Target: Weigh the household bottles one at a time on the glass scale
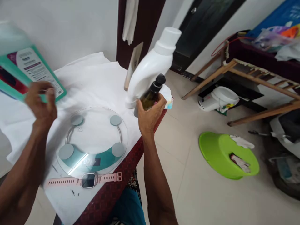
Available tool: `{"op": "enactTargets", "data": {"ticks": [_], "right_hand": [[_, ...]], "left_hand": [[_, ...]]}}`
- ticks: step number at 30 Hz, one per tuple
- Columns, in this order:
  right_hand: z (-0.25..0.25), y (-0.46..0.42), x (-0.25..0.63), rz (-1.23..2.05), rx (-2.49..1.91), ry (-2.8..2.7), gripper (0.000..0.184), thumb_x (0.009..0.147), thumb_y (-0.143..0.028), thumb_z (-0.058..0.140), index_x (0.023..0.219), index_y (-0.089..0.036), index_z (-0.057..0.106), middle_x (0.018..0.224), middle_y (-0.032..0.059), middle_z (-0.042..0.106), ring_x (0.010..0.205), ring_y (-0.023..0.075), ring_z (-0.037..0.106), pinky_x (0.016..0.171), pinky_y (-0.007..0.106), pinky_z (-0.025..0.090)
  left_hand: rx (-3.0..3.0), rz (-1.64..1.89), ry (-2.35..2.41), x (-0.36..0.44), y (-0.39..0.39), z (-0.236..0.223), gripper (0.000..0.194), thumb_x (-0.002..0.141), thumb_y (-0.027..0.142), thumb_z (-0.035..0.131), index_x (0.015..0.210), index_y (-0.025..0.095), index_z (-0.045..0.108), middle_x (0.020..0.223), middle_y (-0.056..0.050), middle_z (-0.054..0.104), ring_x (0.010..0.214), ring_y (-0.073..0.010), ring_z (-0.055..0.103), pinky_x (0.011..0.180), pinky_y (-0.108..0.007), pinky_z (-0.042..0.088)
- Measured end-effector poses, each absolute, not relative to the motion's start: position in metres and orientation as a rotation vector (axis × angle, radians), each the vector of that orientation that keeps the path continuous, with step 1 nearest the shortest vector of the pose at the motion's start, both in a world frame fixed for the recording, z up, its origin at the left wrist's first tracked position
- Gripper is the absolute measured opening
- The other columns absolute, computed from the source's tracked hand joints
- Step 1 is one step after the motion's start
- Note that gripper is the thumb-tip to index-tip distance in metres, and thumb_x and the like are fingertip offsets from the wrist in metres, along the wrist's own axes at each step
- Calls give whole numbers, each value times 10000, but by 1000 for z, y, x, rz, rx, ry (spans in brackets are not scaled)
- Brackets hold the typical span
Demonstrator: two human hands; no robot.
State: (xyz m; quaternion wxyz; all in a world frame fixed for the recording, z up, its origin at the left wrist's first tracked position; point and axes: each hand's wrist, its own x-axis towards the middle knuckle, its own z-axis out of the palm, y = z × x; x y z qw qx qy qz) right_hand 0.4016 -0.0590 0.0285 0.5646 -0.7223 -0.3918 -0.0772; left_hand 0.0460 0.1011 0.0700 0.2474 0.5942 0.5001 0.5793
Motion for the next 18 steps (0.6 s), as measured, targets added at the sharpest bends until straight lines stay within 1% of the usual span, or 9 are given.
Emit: {"op": "enactTargets", "data": {"ticks": [2, 4, 7, 10, 12, 14, 15, 18], "right_hand": [[25, -56, 401, -162, -1713, -884, 839, 892, -538, 846, 1571, -269, 434, 1617, 210, 544, 1566, 401, 544, 1349, 697, 413], [26, -58, 400, -148, -1739, -869, 864, 854, -546, 867, 1557, -261, 452, 1613, 213, 570, 1554, 396, 564, 1351, 686, 415], [31, -62, 398, -141, -1789, -855, 860, 787, -546, 899, 1494, -255, 507, 1557, 205, 646, 1481, 397, 631, 1317, 689, 460], [37, -68, 391, -153, -1765, -806, 821, 729, -571, 912, 1394, -240, 561, 1431, 200, 725, 1350, 404, 714, 1231, 697, 551], [44, -78, 380, -166, -1704, -779, 819, 705, -614, 929, 1347, -245, 579, 1377, 196, 748, 1284, 411, 753, 1144, 690, 626], [54, -92, 366, -185, -1659, -785, 812, 719, -650, 949, 1336, -260, 592, 1374, 187, 752, 1266, 419, 776, 1085, 690, 672], [60, -100, 358, -206, -1640, -809, 799, 747, -657, 953, 1348, -269, 599, 1398, 184, 747, 1286, 423, 777, 1092, 698, 676], [80, -116, 331, -213, -1539, -1010, 815, 845, -651, 935, 1490, -290, 592, 1535, 185, 691, 1447, 433, 713, 1205, 718, 627]], "left_hand": [[1647, 1402, 1211, 58, 101, 59, 482, 1001, 631, 798, 805, 199, 719, 772, -49, 713, 748, -188, 682, 697, -300, 568], [1559, 1272, 1132, 60, 108, 47, 589, 1031, 718, 728, 769, 191, 726, 717, -67, 709, 659, -180, 677, 623, -293, 563], [1446, 1196, 1143, 51, 121, 29, 646, 988, 792, 735, 767, 184, 727, 734, -96, 731, 641, -186, 694, 557, -277, 542], [1510, 1150, 1151, 43, 128, 14, 626, 960, 786, 751, 779, 188, 723, 741, -90, 737, 657, -187, 700, 586, -280, 550], [1592, 1118, 1149, 41, 129, 7, 620, 957, 790, 734, 775, 198, 709, 769, -92, 755, 687, -199, 716, 612, -293, 555], [1659, 1086, 1150, 42, 129, 3, 626, 980, 799, 679, 770, 209, 692, 796, -101, 773, 715, -217, 730, 625, -311, 555], [1688, 1073, 1153, 43, 130, 1, 624, 1001, 793, 644, 774, 213, 688, 802, -103, 778, 722, -223, 731, 633, -319, 554], [1759, 1058, 1175, 45, 132, -2, 594, 1067, 731, 559, 799, 216, 687, 805, -103, 786, 719, -226, 724, 671, -339, 554]]}}
